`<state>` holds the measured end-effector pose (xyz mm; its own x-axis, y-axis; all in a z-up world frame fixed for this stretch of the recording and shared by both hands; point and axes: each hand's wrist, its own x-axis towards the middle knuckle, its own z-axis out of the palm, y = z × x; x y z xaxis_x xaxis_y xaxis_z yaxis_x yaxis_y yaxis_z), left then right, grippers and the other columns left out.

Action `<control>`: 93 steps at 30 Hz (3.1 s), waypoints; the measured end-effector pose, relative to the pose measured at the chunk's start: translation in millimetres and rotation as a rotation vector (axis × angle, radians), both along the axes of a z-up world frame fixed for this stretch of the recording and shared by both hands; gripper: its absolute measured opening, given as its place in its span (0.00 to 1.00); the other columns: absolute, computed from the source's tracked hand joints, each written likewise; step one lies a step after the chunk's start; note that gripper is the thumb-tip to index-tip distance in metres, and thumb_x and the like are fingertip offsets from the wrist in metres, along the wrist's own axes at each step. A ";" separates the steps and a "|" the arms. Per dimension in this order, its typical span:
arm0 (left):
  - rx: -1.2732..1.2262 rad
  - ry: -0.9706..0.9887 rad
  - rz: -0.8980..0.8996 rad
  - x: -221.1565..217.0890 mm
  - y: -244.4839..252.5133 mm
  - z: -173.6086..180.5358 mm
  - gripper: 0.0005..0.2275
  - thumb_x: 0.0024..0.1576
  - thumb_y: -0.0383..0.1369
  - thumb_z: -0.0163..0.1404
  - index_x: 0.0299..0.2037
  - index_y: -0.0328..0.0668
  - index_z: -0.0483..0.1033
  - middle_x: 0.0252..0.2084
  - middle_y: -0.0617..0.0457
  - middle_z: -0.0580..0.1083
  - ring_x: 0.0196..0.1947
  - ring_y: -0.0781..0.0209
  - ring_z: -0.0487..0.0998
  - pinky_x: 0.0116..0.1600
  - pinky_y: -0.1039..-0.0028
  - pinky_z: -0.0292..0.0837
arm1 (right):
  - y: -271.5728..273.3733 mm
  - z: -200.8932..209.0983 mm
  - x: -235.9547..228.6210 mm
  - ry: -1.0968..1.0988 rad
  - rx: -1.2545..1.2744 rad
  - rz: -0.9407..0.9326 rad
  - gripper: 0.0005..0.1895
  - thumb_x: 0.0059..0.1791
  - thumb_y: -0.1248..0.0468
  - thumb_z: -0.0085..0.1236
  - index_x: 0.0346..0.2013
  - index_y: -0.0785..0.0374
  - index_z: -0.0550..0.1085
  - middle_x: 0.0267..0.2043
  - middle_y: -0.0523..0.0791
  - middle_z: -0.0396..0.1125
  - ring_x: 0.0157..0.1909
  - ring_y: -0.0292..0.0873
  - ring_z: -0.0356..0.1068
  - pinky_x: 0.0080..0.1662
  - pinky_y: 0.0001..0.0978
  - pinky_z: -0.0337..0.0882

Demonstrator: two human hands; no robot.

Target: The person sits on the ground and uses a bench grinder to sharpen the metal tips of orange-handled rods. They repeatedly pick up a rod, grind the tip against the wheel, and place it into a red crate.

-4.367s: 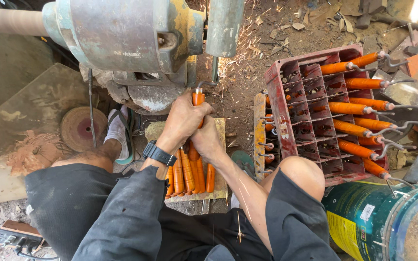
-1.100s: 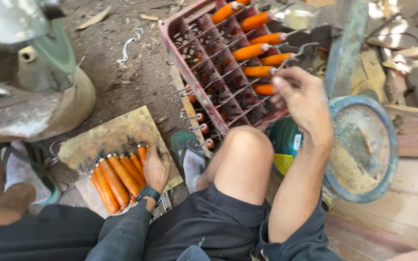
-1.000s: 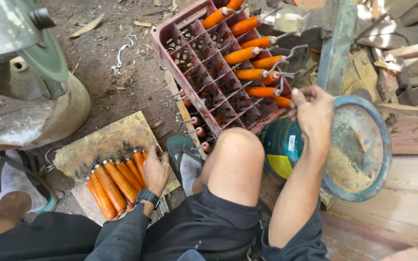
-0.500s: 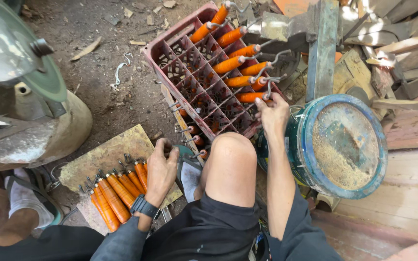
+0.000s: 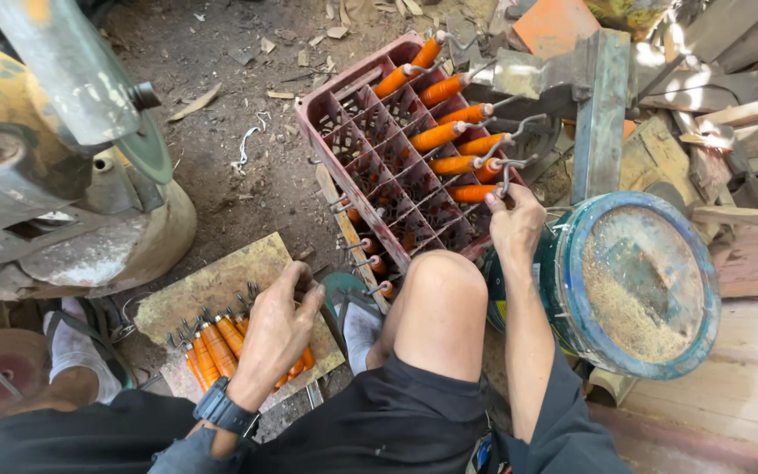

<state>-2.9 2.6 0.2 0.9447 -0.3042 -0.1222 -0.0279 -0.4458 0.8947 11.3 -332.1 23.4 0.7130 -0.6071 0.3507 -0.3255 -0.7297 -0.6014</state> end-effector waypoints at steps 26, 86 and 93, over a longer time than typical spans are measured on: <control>-0.425 0.070 -0.137 3.0 -12.9 26.3 0.18 0.62 0.34 0.51 0.59 0.34 0.66 0.53 0.45 0.78 0.53 0.55 0.79 0.56 0.66 0.74 | 70.8 72.0 41.0 -0.346 1.147 0.886 0.21 0.57 0.52 0.57 0.54 0.67 0.70 0.47 0.49 0.70 0.46 0.49 0.74 0.52 0.44 0.77; -1.049 0.522 0.428 92.9 27.9 -30.2 0.27 0.55 0.37 0.59 0.62 0.31 0.68 0.32 0.52 0.77 0.20 0.69 0.72 0.19 0.78 0.63 | 249.9 -35.1 101.1 0.591 0.911 0.732 0.08 0.45 0.76 0.47 0.38 0.68 0.68 0.18 0.45 0.63 0.12 0.37 0.60 0.14 0.32 0.60; -1.116 0.488 0.438 100.3 26.1 -36.1 0.28 0.55 0.36 0.60 0.64 0.30 0.67 0.41 0.51 0.79 0.34 0.71 0.80 0.35 0.81 0.76 | 252.7 -41.4 108.2 0.540 0.928 0.750 0.02 0.47 0.75 0.48 0.35 0.69 0.68 0.19 0.44 0.63 0.14 0.37 0.61 0.16 0.32 0.60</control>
